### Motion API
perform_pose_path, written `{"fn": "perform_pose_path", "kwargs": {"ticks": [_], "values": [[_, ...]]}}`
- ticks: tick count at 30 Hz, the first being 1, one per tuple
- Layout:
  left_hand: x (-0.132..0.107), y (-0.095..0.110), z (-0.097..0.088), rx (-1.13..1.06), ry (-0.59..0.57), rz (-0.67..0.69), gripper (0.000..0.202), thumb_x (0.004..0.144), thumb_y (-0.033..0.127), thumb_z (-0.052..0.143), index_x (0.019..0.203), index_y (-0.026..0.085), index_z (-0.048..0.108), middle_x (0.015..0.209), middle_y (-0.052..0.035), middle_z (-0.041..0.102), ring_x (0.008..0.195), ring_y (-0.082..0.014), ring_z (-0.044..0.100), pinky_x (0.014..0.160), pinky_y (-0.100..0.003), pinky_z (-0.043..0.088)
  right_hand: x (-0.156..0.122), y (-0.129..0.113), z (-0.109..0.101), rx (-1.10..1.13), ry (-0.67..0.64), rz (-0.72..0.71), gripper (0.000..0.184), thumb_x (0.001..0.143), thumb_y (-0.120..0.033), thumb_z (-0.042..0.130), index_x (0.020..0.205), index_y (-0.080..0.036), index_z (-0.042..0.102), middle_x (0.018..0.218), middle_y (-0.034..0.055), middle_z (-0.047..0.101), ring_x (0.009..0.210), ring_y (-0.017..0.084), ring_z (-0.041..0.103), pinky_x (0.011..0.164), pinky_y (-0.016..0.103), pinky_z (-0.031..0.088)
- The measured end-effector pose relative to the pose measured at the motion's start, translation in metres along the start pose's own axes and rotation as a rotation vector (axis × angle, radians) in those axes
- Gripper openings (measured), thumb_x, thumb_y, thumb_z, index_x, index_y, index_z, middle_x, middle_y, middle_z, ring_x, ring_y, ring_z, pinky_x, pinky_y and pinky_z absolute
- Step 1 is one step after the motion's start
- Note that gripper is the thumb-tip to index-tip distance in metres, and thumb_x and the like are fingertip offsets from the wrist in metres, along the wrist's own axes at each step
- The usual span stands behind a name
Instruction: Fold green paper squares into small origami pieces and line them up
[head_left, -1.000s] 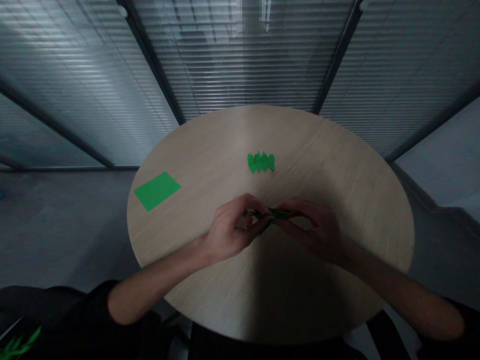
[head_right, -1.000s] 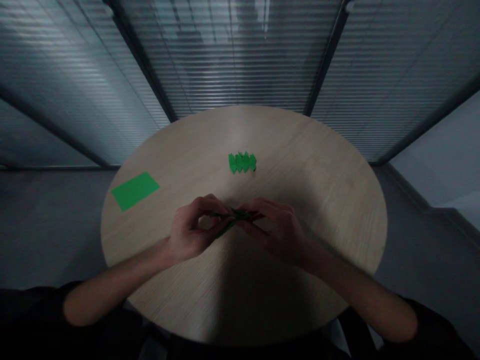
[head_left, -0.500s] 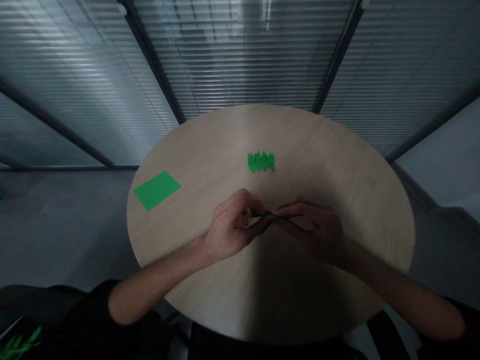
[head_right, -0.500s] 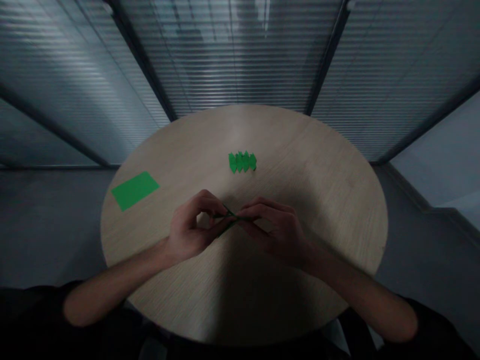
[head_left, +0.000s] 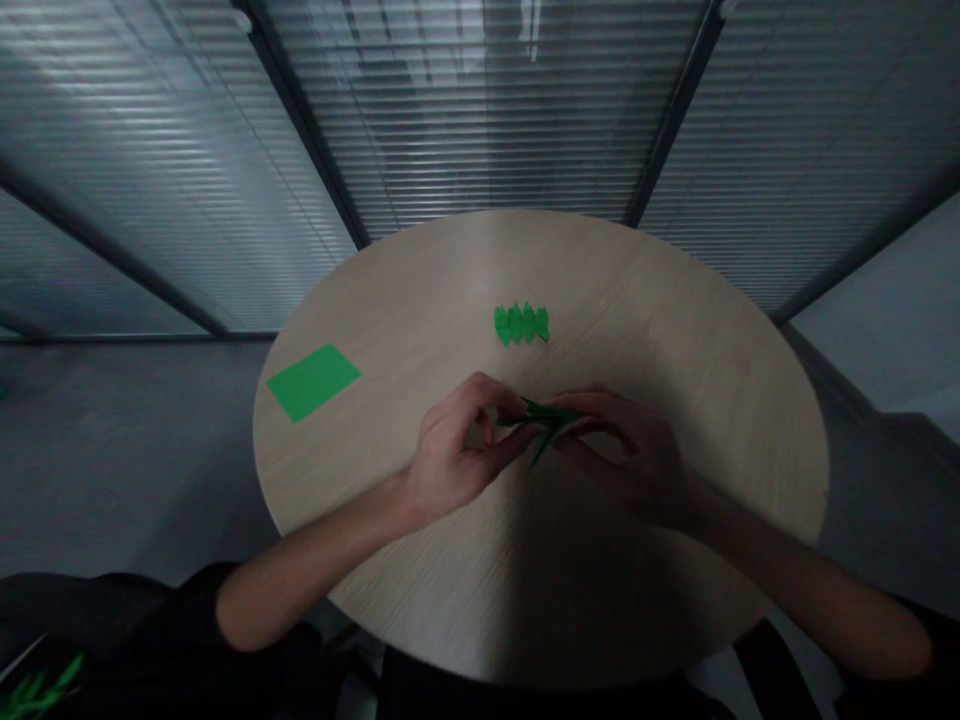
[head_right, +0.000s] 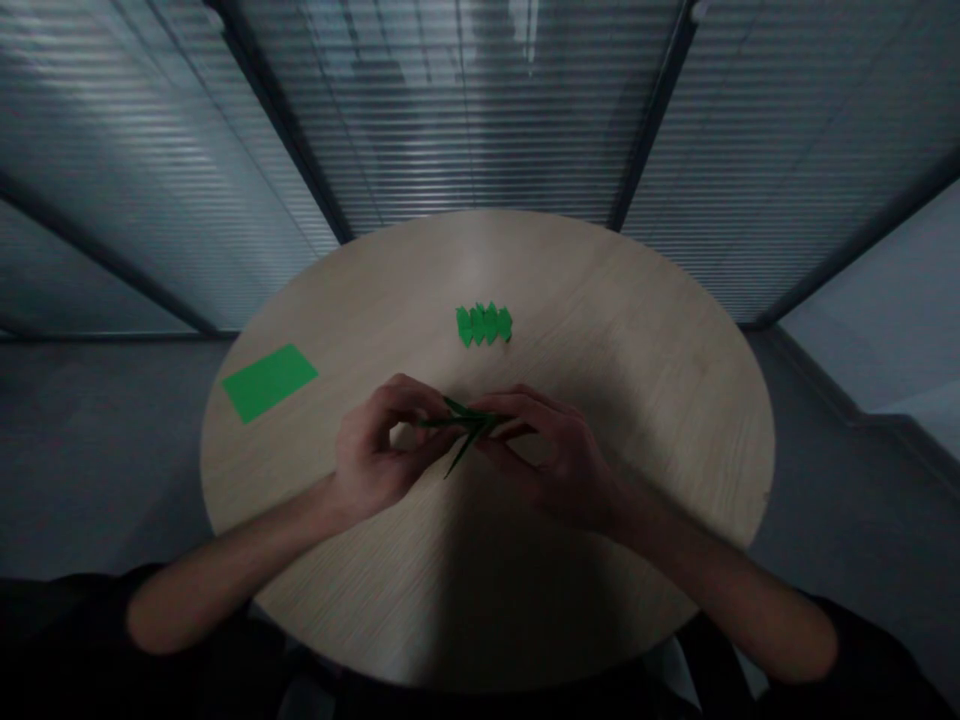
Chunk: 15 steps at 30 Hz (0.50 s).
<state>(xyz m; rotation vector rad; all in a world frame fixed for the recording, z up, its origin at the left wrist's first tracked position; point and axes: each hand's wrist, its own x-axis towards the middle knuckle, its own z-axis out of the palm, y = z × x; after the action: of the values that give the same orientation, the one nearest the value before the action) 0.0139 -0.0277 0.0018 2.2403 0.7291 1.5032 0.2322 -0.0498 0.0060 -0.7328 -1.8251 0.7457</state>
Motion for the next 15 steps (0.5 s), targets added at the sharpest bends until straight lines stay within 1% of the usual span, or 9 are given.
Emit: {"fn": "perform_pose_path", "kwargs": {"ticks": [2,4,6,8,10,12,13,15], "values": [[0.000,0.000,0.000,-0.015,0.009,-0.017,0.019,0.091,0.016,0.078,0.102,0.018,0.062,0.088,-0.0019,0.068,0.062,-0.0086,0.060,0.052,-0.020,0.050,-0.001,0.001,0.000,0.013,-0.007,0.032,0.043,0.092,-0.008,0.070,0.130,-0.026,0.066,0.112,0.0037,0.075,0.089,0.013,0.078,0.078,0.024,0.068],[-0.001,0.001,0.001,-0.062,0.006,-0.066,0.021,0.090,0.015,0.078,0.103,0.019,0.062,0.089,-0.0022,0.068,0.068,-0.0099,0.064,0.055,-0.019,0.053,-0.001,0.003,0.002,0.011,-0.013,0.040,0.047,0.091,-0.007,0.069,0.133,-0.026,0.063,0.109,0.0034,0.076,0.088,0.014,0.078,0.078,0.025,0.068],[-0.001,0.002,0.004,-0.159,0.007,-0.165,0.020,0.092,0.015,0.075,0.104,0.019,0.061,0.090,-0.0018,0.067,0.071,-0.0103,0.065,0.057,-0.018,0.056,-0.002,0.006,0.004,0.000,-0.014,0.040,0.049,0.091,-0.010,0.071,0.135,-0.026,0.060,0.110,0.0043,0.076,0.089,0.016,0.078,0.078,0.028,0.069],[0.000,0.003,0.008,-0.346,-0.002,-0.309,0.017,0.096,0.019,0.071,0.106,0.020,0.057,0.088,-0.0002,0.064,0.066,-0.0089,0.064,0.055,-0.017,0.057,-0.004,0.010,0.006,-0.028,-0.010,0.023,0.050,0.090,-0.015,0.076,0.136,-0.026,0.059,0.112,0.0057,0.074,0.090,0.018,0.077,0.076,0.030,0.070],[0.002,0.003,0.011,-0.588,-0.047,-0.464,0.018,0.099,0.024,0.066,0.111,0.022,0.053,0.090,0.0003,0.063,0.061,-0.0087,0.063,0.051,-0.018,0.059,-0.005,0.013,0.006,-0.079,-0.005,-0.016,0.048,0.090,-0.021,0.078,0.133,-0.025,0.060,0.115,0.0068,0.071,0.093,0.019,0.076,0.074,0.031,0.070],[0.005,0.002,0.012,-0.749,-0.124,-0.575,0.024,0.099,0.029,0.067,0.115,0.022,0.050,0.094,-0.0008,0.063,0.061,-0.0099,0.065,0.049,-0.020,0.062,-0.006,0.014,0.006,-0.130,-0.004,-0.052,0.043,0.091,-0.022,0.078,0.130,-0.025,0.061,0.116,0.0070,0.069,0.093,0.019,0.075,0.073,0.032,0.069],[0.006,0.002,0.012,-0.791,-0.157,-0.610,0.026,0.099,0.030,0.068,0.116,0.022,0.050,0.094,-0.0012,0.064,0.062,-0.0101,0.065,0.050,-0.020,0.063,-0.006,0.014,0.005,-0.148,-0.005,-0.065,0.041,0.091,-0.022,0.078,0.129,-0.025,0.062,0.115,0.0068,0.068,0.092,0.019,0.074,0.073,0.031,0.068],[0.006,0.002,0.012,-0.818,-0.182,-0.649,0.027,0.098,0.030,0.069,0.115,0.022,0.050,0.092,-0.0010,0.064,0.062,-0.0095,0.064,0.050,-0.019,0.062,-0.006,0.012,0.003,-0.169,0.004,-0.088,0.038,0.093,-0.020,0.075,0.128,-0.025,0.062,0.113,0.0063,0.069,0.090,0.018,0.073,0.071,0.030,0.067]]}}
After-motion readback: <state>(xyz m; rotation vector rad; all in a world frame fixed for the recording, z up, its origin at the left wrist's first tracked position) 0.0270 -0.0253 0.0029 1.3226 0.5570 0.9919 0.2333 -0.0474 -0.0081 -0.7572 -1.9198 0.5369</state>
